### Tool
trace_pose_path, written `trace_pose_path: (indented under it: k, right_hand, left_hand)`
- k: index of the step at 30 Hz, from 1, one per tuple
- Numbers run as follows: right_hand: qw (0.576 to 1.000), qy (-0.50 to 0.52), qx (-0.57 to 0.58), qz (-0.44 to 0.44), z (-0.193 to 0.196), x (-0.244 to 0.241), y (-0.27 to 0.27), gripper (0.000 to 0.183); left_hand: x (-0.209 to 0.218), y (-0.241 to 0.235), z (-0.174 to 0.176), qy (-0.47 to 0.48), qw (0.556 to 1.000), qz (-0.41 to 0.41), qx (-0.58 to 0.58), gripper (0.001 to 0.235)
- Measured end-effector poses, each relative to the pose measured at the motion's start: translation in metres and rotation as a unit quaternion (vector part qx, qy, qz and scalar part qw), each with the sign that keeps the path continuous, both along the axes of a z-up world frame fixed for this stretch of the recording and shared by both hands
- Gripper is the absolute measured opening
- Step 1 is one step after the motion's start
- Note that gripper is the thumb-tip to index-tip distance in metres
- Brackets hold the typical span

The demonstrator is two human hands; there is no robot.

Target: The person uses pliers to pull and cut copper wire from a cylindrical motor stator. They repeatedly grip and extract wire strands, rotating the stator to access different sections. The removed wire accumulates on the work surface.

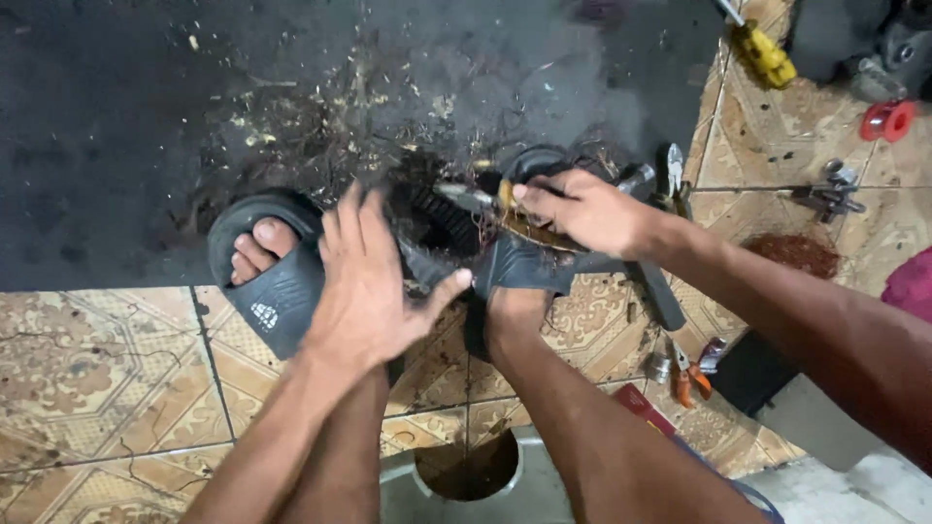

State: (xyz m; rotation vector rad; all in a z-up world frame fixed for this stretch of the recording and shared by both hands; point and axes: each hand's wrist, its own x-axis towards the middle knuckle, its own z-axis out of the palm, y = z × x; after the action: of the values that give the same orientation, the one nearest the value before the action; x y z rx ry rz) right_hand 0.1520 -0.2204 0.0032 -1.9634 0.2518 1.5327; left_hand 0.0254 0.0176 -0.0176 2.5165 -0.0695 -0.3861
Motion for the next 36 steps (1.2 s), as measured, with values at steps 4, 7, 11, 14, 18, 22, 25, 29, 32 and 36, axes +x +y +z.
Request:
trace_pose_path:
  k: [4,7,11,14,18,22,25,29,32,36]
  right_hand:
    - [0.996,-0.02,0.028,-0.084,-0.018,-0.008,-0.017,0.034]
    - [0.996,0.015,0.016,-0.088,-0.016,-0.006,-0.02,0.042]
    - [0.993,0.027,0.06,-0.098,-0.039,-0.008,-0.036,0.042]
    - [0.992,0.017,0.061,-0.112,-0.042,-0.011,-0.04,0.041]
    - [0.975,0.011,0.068,-0.21,-0.051,-0.019,-0.039,0.044]
    - [0.949,0.09,0.168,-0.249,-0.046,-0.014,-0.041,0.048]
    - [0.978,0.043,0.086,-0.186,-0.04,-0.003,-0.041,0.041]
    - [0.963,0.103,-0.048,-0.243,-0.021,0.002,-0.014,0.054]
    - [0.953,0.113,-0.082,-0.27,-0.007,0.006,-0.009,0.053]
    - [0.959,0.023,-0.276,-0.057,0.098,0.022,0.075,0.047]
  left_hand:
    - [0.012,0.011,-0.01,-0.029,0.999,-0.015,-0.038,0.112]
    - [0.012,0.018,-0.021,-0.07,0.995,-0.043,-0.051,0.112]
    - [0.012,0.028,-0.032,-0.113,0.986,-0.056,-0.107,0.106]
    - [0.016,0.031,-0.039,-0.14,0.979,-0.07,-0.128,0.107]
    - [0.02,0.033,-0.038,-0.162,0.97,-0.081,-0.163,0.105]
    - [0.019,0.031,-0.051,-0.143,0.98,-0.088,-0.103,0.115]
    - [0.029,0.025,-0.054,-0.19,0.969,-0.066,-0.144,0.11]
    - [0.037,0.022,-0.042,-0.087,0.991,-0.069,-0.078,0.121]
    - [0.042,0.025,-0.039,-0.088,0.991,-0.087,-0.06,0.119]
    - [0.043,0.026,-0.036,-0.03,0.994,-0.088,-0.051,0.123]
